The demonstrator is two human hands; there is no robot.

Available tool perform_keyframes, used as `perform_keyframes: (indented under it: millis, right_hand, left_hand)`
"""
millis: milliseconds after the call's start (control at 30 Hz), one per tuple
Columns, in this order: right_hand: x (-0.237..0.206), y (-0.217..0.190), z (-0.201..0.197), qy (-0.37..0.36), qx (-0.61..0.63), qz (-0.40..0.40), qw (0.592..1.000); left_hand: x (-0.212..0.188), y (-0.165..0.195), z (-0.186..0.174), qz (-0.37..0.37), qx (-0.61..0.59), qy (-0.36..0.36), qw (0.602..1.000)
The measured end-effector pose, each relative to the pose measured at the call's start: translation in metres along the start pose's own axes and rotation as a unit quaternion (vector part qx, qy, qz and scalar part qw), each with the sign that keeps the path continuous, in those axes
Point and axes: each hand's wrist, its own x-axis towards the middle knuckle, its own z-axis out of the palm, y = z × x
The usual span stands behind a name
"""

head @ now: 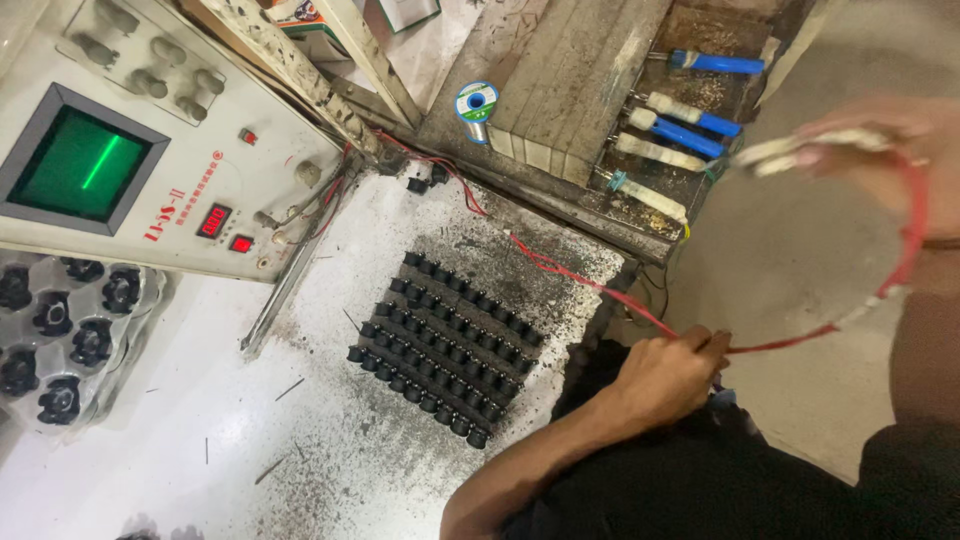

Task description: The person solders wire leads onto rows of small black cylindrical components arranged on a workbench, using a soldering iron and solder wire. They then test the soldered components with a red probe tester, place finished components into a plastic tray, and handle loose parts and wire on the bench.

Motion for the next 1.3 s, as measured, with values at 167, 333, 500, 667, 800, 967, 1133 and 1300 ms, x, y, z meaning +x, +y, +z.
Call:
perform_keyframes:
  millis: [167,333,500,667,800,967,1133,1300]
  right_hand:
    - [0.057,-0.044,0.121,-0.194,0.030,-0.215,0.957]
    - [0.082,-0.020,0.185,-0.302,-0.044,-0.217,0.927]
    - [0.091,-0.005,0.194,-0.258,0.107,-0.142,0.949]
    - [0.095,0.001,0.166,-0.145,0.211,-0.132,0.958]
    - [0.087,0.004,0.155,-0.210,0.243,-0.138,0.937]
    - [0.086,0.007,0.202,-0.305,0.235,-0.123,0.915]
    - [0.075,0.024,0.251,-0.308,0.217,-0.073,0.923]
    - [0.071,0.034,0.266,-0.306,0.253,-0.059,0.916]
  left_hand:
    - [-0.029,0.021,-0.036,-0.047,-0.039,0.056,0.997]
    - [-0.142,0.051,-0.119,-0.251,-0.010,0.303,0.919]
    - [-0.256,0.010,-0.139,-0.460,0.278,0.573,0.618]
    - [-0.316,-0.080,-0.118,-0.567,0.385,0.407,0.603]
    - [-0.330,-0.117,-0.095,-0.521,0.458,0.383,0.610]
    - [-0.335,-0.125,-0.079,-0.580,0.449,0.377,0.566]
    - [-0.336,-0.115,-0.069,-0.580,0.444,0.373,0.573]
    - [-0.332,-0.113,-0.072,-0.579,0.445,0.386,0.563]
